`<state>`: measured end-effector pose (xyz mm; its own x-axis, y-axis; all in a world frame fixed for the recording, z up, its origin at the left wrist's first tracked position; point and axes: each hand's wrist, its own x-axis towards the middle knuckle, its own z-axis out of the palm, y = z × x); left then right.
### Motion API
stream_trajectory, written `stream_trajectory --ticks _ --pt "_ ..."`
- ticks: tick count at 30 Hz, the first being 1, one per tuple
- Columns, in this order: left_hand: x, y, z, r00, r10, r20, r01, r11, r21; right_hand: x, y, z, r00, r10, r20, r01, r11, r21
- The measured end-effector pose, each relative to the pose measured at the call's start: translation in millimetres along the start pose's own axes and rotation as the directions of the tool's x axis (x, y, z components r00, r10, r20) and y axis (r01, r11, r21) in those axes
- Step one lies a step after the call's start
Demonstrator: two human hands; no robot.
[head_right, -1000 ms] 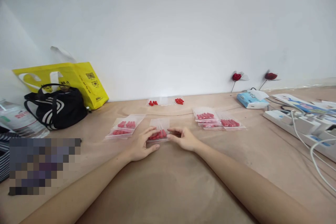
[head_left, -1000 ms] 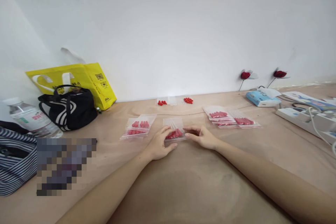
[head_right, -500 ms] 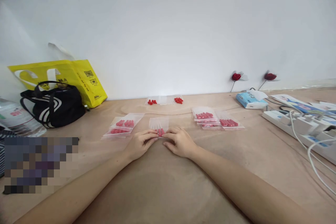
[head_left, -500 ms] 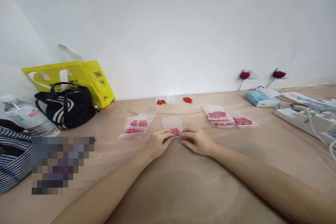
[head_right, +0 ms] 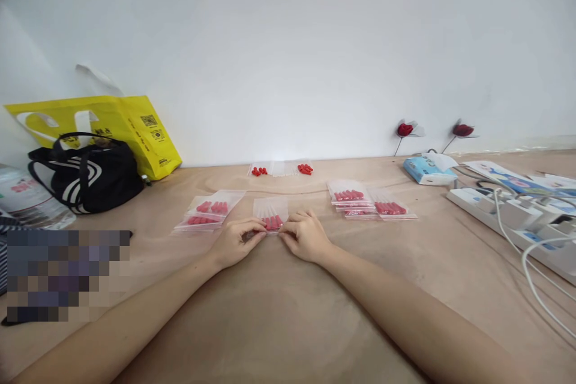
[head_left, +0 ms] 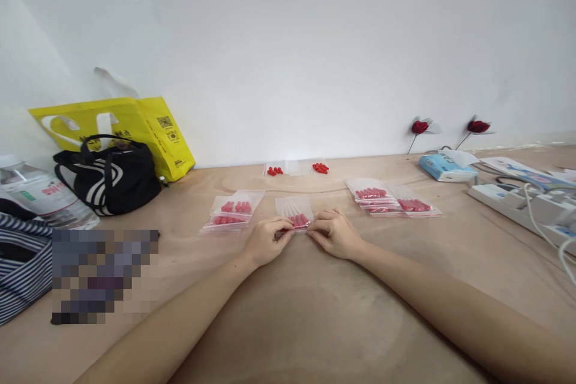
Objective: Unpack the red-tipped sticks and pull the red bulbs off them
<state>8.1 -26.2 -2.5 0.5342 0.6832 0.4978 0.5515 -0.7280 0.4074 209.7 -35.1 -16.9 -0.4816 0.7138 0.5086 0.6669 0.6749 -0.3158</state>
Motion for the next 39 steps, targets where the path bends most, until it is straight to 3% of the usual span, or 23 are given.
stream_trajectory --ticks 14,21,28,34,39 --pt "-2 0 1.6 1.000 0.025 0.010 -0.026 0.994 0.102 10 -10 9 0.990 0.143 0.006 -0.143 0.987 0.071" --pt "-4 0 -1.2 0.968 0.249 0.032 -0.250 0.952 0.174 7 -9 8 0.988 0.155 -0.023 -0.153 0.986 0.072" --pt "-3 -6 2.9 0.982 0.191 -0.005 -0.187 0.966 0.178 8 -9 8 0.990 0.139 -0.018 -0.139 0.989 0.042" --pt "-1 -6 2.2 0.980 0.201 0.010 -0.199 0.966 0.166 10 -7 10 0.997 0.079 0.005 -0.079 0.995 0.064" --pt "0 -6 4.4 0.962 0.267 -0.061 -0.249 0.945 0.212 11 -8 9 0.993 0.116 -0.005 -0.114 0.986 0.118"
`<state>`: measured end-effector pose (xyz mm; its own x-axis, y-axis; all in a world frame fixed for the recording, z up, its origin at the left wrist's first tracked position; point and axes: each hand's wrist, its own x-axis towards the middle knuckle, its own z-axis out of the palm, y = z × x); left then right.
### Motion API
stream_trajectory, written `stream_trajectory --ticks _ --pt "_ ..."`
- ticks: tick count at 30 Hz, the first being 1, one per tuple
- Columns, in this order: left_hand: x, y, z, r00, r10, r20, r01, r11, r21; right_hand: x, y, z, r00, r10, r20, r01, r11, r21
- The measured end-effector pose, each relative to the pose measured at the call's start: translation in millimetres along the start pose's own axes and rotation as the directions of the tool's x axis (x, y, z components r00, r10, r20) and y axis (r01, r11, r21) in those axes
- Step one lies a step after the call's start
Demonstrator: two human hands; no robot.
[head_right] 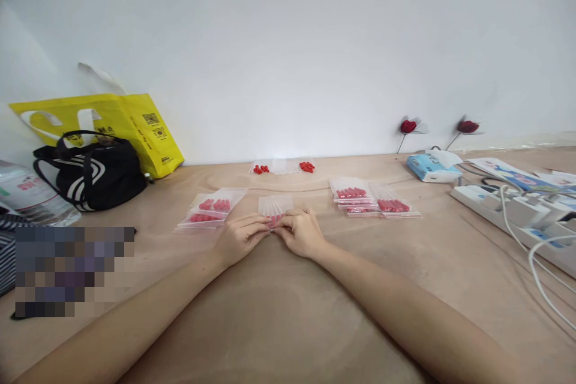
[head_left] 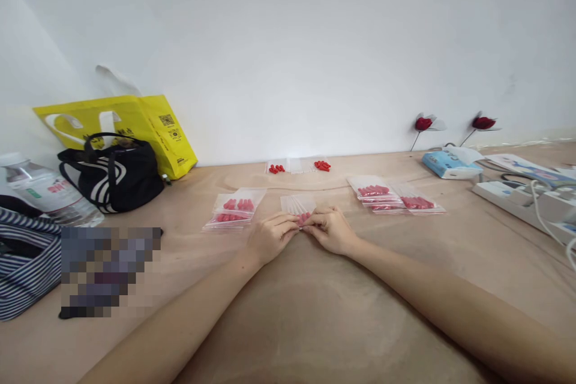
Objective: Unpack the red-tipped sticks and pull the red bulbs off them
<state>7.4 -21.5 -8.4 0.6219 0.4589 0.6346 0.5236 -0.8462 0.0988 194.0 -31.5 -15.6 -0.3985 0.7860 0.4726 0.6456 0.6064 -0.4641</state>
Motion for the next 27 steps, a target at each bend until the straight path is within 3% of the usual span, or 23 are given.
stream_trajectory --ticks 10,15,20,23,27 --pt "1 -1 1.4 0.995 -0.009 0.102 0.020 0.994 -0.106 4 -10 1 0.989 0.143 0.042 -0.141 0.989 -0.044" --pt "1 2 1.8 0.984 -0.072 0.163 0.080 0.996 -0.045 5 -11 6 0.984 0.175 -0.024 -0.176 0.974 -0.143" --pt "2 6 0.2 0.972 -0.089 0.217 0.097 0.995 -0.028 6 -6 9 0.973 0.213 -0.086 -0.222 0.969 -0.108" --pt "2 8 -2.1 0.971 -0.030 0.237 0.050 0.996 -0.079 6 0 6 0.973 0.165 -0.162 -0.182 0.978 -0.098" --pt "2 11 -5.6 0.973 -0.031 0.229 0.065 0.987 -0.146 4 12 0 0.990 -0.048 -0.133 0.047 0.999 -0.014"
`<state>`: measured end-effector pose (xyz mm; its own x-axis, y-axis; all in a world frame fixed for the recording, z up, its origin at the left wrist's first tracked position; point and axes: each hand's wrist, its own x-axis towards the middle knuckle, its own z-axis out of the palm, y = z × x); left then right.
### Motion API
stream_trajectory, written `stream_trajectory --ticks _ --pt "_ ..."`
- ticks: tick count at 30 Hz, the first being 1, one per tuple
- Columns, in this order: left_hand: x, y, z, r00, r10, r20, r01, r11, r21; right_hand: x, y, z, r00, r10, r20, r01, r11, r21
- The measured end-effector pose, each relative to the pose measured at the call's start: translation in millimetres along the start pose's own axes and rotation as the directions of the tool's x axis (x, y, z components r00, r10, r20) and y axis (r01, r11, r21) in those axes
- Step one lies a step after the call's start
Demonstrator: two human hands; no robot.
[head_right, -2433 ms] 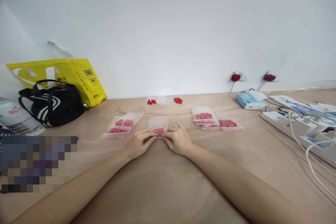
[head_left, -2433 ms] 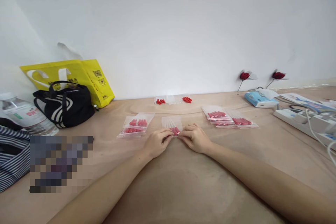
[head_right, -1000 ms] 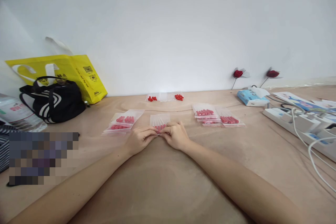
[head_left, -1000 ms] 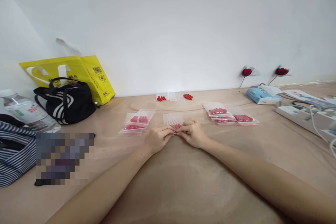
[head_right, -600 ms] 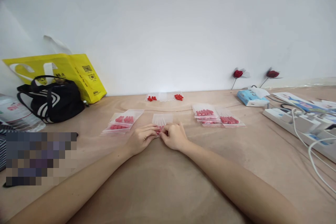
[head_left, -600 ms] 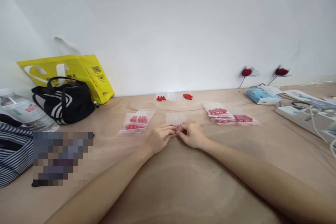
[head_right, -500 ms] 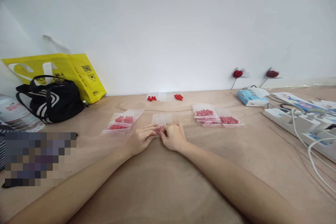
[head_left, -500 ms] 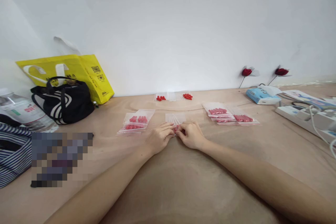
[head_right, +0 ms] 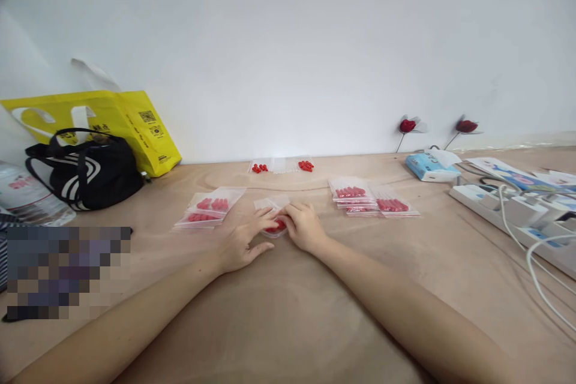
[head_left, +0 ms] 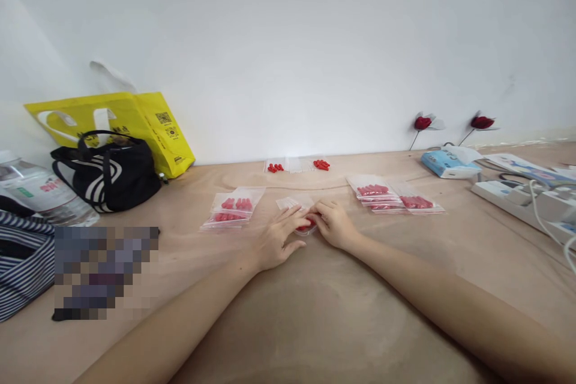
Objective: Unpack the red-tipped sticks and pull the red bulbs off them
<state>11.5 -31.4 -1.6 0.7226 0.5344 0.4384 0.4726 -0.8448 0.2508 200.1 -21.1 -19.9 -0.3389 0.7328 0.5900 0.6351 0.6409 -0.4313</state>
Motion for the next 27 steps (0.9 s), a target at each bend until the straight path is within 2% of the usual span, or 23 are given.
stream_trajectory --ticks 3,5,7,10,14,20,24,27 --pt "-1 0 -1.2 0.990 -0.142 0.003 0.142 0.990 0.012 -3 8 -3 0.994 -0.102 0.046 0.100 0.994 0.049" --pt "-1 -2 -1.5 0.968 -0.247 0.042 0.245 0.968 0.047 -5 11 -5 0.998 -0.062 0.024 0.061 0.998 0.013" --pt "-1 -2 -1.9 0.949 -0.302 0.090 0.295 0.952 0.080 -7 13 -8 0.999 0.025 -0.022 -0.026 0.998 -0.058" --pt "0 -1 -3.9 0.951 -0.299 0.077 0.289 0.950 0.117 -7 13 -12 0.989 0.131 -0.071 -0.142 0.976 -0.165" --pt "0 3 -7.6 0.966 -0.258 0.017 0.254 0.959 0.123 -7 13 -15 0.980 0.190 -0.064 -0.199 0.965 -0.170" --pt "-2 1 -7.7 0.972 -0.237 0.001 0.236 0.969 0.065 -6 18 -12 0.996 0.079 0.046 -0.075 0.995 -0.065" --pt "-4 -2 -4.2 0.959 -0.279 0.048 0.279 0.960 0.015 -5 20 -11 0.996 0.011 0.088 -0.013 1.000 0.020" --pt "-4 -4 -2.2 0.947 -0.310 0.080 0.308 0.951 0.029 -4 16 -14 0.984 -0.059 0.171 0.037 0.991 0.130"
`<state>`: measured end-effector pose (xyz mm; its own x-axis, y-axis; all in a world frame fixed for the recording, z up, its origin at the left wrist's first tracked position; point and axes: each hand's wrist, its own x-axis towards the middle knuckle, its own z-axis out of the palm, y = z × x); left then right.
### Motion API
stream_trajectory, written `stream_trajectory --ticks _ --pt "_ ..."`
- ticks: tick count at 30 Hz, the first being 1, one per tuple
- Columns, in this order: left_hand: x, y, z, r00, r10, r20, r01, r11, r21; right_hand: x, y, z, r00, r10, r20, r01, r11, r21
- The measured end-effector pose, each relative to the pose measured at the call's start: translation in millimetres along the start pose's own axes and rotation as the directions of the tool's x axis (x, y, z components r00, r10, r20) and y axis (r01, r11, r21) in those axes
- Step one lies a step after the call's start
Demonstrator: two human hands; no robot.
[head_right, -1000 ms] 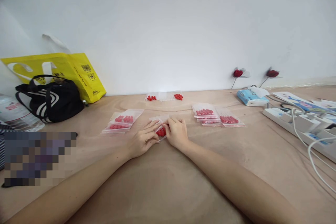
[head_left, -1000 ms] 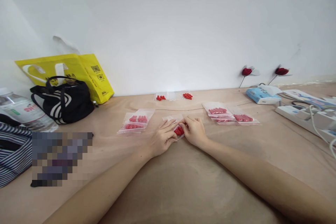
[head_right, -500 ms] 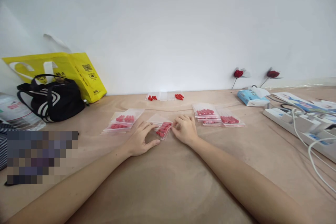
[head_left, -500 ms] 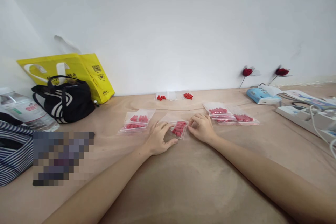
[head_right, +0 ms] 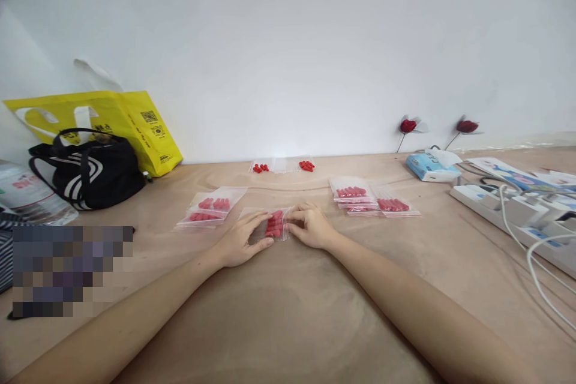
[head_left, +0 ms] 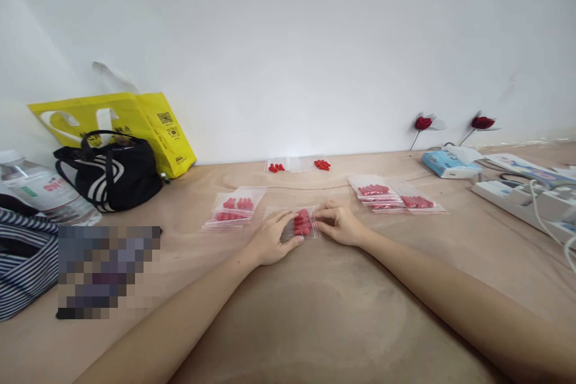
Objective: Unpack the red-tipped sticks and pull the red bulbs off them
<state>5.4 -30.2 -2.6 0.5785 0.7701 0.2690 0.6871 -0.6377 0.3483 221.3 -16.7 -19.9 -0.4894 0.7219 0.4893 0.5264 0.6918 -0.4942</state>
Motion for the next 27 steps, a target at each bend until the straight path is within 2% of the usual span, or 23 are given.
stream_trajectory --ticks 4,7,14,22,27 --pt "0.3 -0.6 0.8 1.000 0.012 -0.009 -0.011 1.000 0.018 1.7 -8.1 -3.6 0.995 -0.057 0.078 0.049 0.993 0.109" --pt "0.4 -0.9 1.2 1.000 -0.006 -0.003 0.007 0.999 0.043 2.4 -9.5 -4.2 0.993 -0.067 0.099 0.055 0.992 0.117" --pt "0.9 -1.5 1.2 1.000 -0.001 -0.003 0.001 0.999 0.042 1.1 -5.8 -1.2 0.996 -0.016 0.085 0.014 1.000 0.022" --pt "0.0 -1.6 0.7 1.000 0.011 -0.001 -0.011 0.999 0.032 2.7 -3.9 1.4 0.998 -0.015 0.057 0.009 0.994 0.105" --pt "0.3 0.0 -0.5 1.000 0.009 0.017 -0.010 1.000 0.019 5.5 -4.0 5.5 0.993 0.066 0.098 -0.080 0.985 0.154"
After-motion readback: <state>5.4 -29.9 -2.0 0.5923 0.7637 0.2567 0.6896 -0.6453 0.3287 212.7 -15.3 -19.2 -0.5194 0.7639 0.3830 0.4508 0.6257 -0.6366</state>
